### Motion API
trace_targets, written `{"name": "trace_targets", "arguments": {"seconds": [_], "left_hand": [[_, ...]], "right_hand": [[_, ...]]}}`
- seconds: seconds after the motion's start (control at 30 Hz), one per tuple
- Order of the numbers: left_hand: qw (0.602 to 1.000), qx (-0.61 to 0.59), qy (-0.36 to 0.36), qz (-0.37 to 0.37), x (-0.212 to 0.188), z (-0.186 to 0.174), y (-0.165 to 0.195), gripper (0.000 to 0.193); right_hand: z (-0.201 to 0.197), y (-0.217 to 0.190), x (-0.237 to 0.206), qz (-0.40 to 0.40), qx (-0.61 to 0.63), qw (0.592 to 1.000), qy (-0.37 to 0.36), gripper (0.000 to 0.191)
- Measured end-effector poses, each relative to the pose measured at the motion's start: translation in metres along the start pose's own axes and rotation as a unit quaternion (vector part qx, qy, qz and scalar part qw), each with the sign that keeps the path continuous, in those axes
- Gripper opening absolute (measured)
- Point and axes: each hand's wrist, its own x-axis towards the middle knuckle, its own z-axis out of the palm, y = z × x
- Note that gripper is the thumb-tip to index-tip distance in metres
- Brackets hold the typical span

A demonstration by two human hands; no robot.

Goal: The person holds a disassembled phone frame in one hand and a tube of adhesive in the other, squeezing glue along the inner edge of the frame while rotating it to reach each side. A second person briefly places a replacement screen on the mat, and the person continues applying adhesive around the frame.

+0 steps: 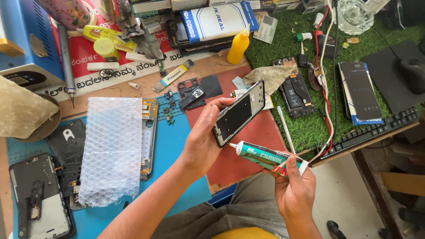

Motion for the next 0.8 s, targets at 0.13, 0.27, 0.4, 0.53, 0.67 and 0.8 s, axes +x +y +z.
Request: {"name": "trace_targets", "arguments": {"seconds": [0.13, 0.27, 0.4, 0.53, 0.67, 0.8], "left_hand": [[1.0, -0.006, -0.005, 0.003, 0.0006, -0.0003, -0.0006, 0.045], [1.0, -0.003, -0.002, 0.002, 0.0003, -0.0003, -0.0001, 0.045], [1.0, -0.002, 0.0, 0.003, 0.0007, 0.0006, 0.0004, 0.045], [1.0, 0.001, 0.001, 0.005, 0.0006, 0.0007, 0.0007, 0.046], [1.0, -0.001, 0.002, 0.001, 0.0008, 0.0004, 0.0006, 0.045], [1.0, -0.003, -0.002, 0.003, 0.0011, -0.0001, 0.0004, 0.045]], "right_hand": [[0.0, 0.0, 0.0005, 0.001, 0.001, 1.0, 0.005, 0.036], [-0.0001, 0.0005, 0.0011, 0.0, 0.003, 1.0, 0.006, 0.035], [-0.0002, 0.0008, 0.0008, -0.004, 0.006, 1.0, 0.003, 0.035], [-0.0007, 0.0006, 0.0011, -0.003, 0.0, 1.0, 0.007, 0.035], [-0.0009, 0.0002, 0.0014, -0.002, -0.002, 1.0, 0.009, 0.036], [-0.0004, 0.0002, 0.0021, -0.005, 0.002, 1.0, 0.007, 0.037]]}}
